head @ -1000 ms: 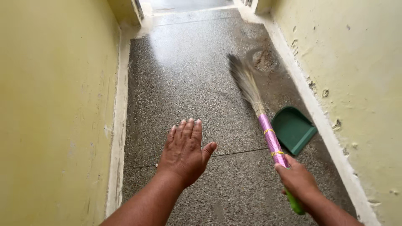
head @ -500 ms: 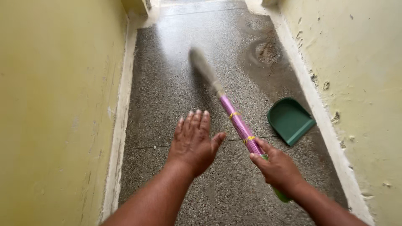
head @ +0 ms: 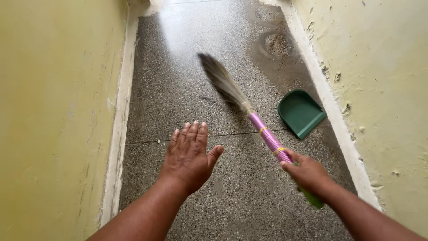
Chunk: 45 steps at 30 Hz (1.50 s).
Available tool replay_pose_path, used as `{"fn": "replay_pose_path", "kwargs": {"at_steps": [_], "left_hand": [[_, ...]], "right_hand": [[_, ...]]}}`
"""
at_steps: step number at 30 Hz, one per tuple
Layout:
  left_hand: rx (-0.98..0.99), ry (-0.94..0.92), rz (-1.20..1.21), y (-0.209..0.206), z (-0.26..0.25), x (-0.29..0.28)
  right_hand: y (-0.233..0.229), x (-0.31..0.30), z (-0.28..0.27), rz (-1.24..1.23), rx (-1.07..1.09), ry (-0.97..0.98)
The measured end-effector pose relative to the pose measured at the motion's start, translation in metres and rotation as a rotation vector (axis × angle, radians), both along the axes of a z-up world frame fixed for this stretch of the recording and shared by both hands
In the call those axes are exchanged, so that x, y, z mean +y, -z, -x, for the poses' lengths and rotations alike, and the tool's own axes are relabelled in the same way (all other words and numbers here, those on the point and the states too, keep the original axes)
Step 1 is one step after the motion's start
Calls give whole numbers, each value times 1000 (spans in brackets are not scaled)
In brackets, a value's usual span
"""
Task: The person sweeps the floor of a hallway using a broom, moving dust and debris toward a dustpan.
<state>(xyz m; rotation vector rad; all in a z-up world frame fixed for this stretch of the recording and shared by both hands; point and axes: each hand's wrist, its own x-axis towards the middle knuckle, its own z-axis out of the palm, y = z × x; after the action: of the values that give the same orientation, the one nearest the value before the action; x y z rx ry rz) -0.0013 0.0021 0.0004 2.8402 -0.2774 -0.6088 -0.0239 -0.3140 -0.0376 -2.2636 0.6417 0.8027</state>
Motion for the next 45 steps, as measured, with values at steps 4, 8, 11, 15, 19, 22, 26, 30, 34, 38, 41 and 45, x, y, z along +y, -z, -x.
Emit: {"fn": "replay_pose_path", "kwargs": {"at_steps": [4, 8, 11, 15, 19, 22, 26, 30, 34, 38, 41, 45], "left_hand": [[-63, 12, 17, -3, 16, 0], [-101, 24, 4, -12, 30, 5], [-83, 6, 11, -18, 37, 9], [-105, 12, 21, -25, 46, 12], [-121, -2, 59, -28, 62, 4], [-119, 23, 69, -29, 72, -9], [-131, 46, 13, -29, 77, -14], [-108, -26, 50, -27, 87, -26], [-123, -49, 15, -33, 101, -32], [-8, -116, 30, -46, 116, -40], [-70, -108, 39, -51, 125, -43], [-16, -183, 76, -52, 139, -46]], "right_hand": [[-1, -12, 3, 59, 0, 18], [-5, -21, 5, 70, -35, 60], [-11, -26, 11, 52, -20, 138], [-25, -18, 26, 74, -62, 157], [-37, 8, 48, 65, -217, 102], [-45, 41, 69, 23, -269, 118], [-55, 71, 89, 80, -257, 18], [-58, 65, 107, 127, -199, -217], [-50, 44, 108, 109, -56, -293], [-32, 5, 113, 139, -25, -371], [-21, -19, 115, 124, 17, -202], [-12, -60, 102, 58, 16, -62]]}}
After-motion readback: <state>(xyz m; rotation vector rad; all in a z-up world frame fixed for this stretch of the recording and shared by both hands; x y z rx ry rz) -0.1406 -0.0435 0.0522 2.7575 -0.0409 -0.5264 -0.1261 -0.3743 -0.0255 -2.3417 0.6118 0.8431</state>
